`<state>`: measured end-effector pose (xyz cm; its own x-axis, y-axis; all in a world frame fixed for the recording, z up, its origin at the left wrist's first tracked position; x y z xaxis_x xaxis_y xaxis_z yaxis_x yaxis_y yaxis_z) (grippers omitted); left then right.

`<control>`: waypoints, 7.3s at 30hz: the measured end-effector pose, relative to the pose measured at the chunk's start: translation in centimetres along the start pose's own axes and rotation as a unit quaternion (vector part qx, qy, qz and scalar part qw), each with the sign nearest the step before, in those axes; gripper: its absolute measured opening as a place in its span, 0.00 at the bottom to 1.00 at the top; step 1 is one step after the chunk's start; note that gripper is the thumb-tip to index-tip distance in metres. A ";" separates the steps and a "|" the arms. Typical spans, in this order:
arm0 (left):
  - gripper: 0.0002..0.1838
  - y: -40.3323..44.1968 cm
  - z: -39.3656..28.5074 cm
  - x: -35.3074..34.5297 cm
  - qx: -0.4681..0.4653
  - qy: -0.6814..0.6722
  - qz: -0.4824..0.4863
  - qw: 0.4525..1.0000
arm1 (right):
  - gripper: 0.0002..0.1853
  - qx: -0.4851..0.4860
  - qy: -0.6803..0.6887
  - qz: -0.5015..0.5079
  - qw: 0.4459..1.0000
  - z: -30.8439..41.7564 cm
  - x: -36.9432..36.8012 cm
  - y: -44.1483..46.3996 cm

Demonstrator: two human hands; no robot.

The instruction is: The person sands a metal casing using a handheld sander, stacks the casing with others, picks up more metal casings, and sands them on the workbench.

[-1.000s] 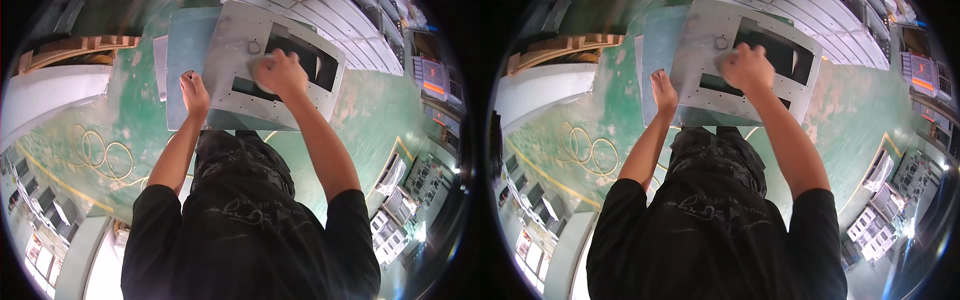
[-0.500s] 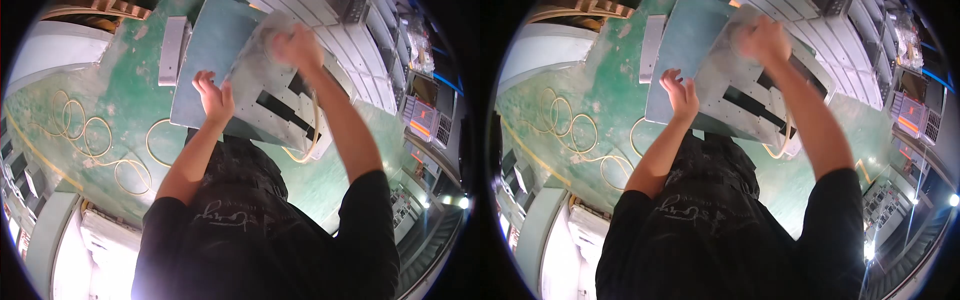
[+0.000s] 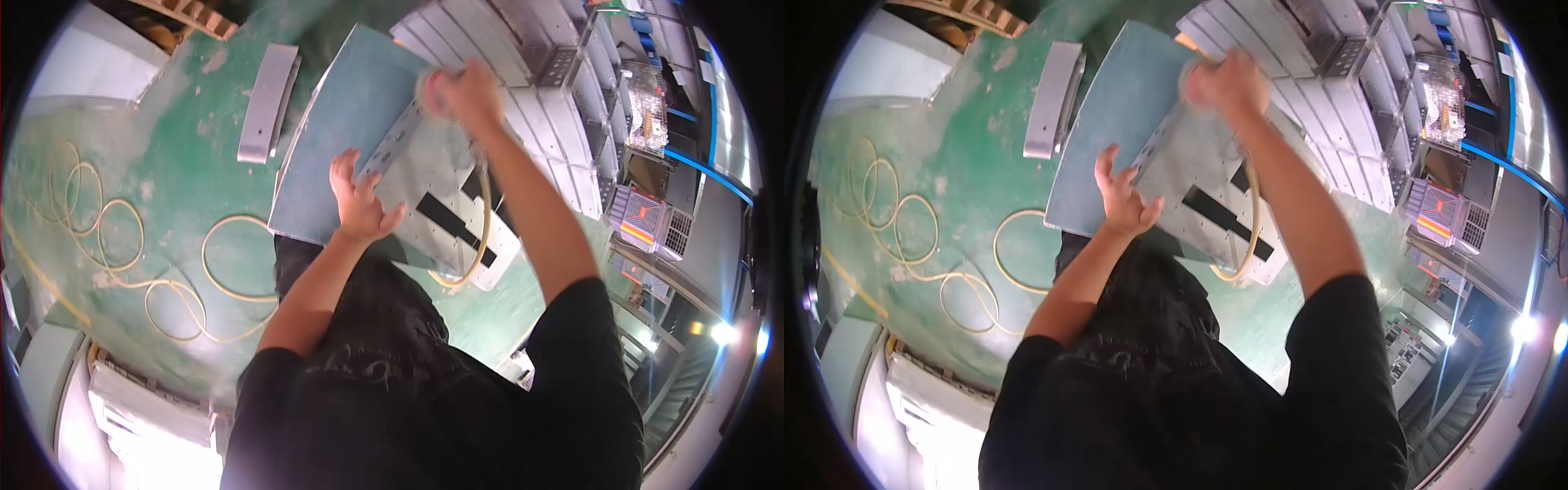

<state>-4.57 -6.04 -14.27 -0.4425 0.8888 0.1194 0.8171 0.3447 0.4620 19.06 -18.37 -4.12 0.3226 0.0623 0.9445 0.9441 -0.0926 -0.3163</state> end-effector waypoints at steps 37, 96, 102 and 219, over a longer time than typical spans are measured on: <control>0.39 1.5 -2.6 -1.6 -0.065 0.359 0.219 0.905 | 0.25 -0.267 0.177 -0.078 0.944 -45.9 -8.4 -9.2; 0.29 -31.8 -29.7 18.1 0.464 0.298 0.420 0.721 | 0.39 0.191 0.193 -0.222 0.937 -34.8 -22.0 -32.8; 0.21 -37.9 -31.5 1.3 0.233 0.269 0.632 0.689 | 0.28 -0.144 0.295 0.101 0.939 -61.1 -42.3 -52.0; 0.24 -39.7 -19.2 -58.7 0.550 -0.227 -0.578 0.559 | 0.42 0.634 0.128 -0.106 0.755 -34.4 -8.6 26.6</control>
<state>-18.16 -77.67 -22.70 -0.9742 -0.2198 -0.0519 -0.0728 0.5231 -0.8491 39.04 -55.59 -17.59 0.2838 -0.2665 0.9211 0.3313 0.9287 0.1666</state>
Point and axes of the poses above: each hand's wrist, its own y-axis towards the middle knuckle, its own x-axis out of the back of the hand, z = x × y, the point moved 4 cm from there along y, towards the middle knuckle, and after that the axes turned 7 degrees about -y, right-handed, at the moved point
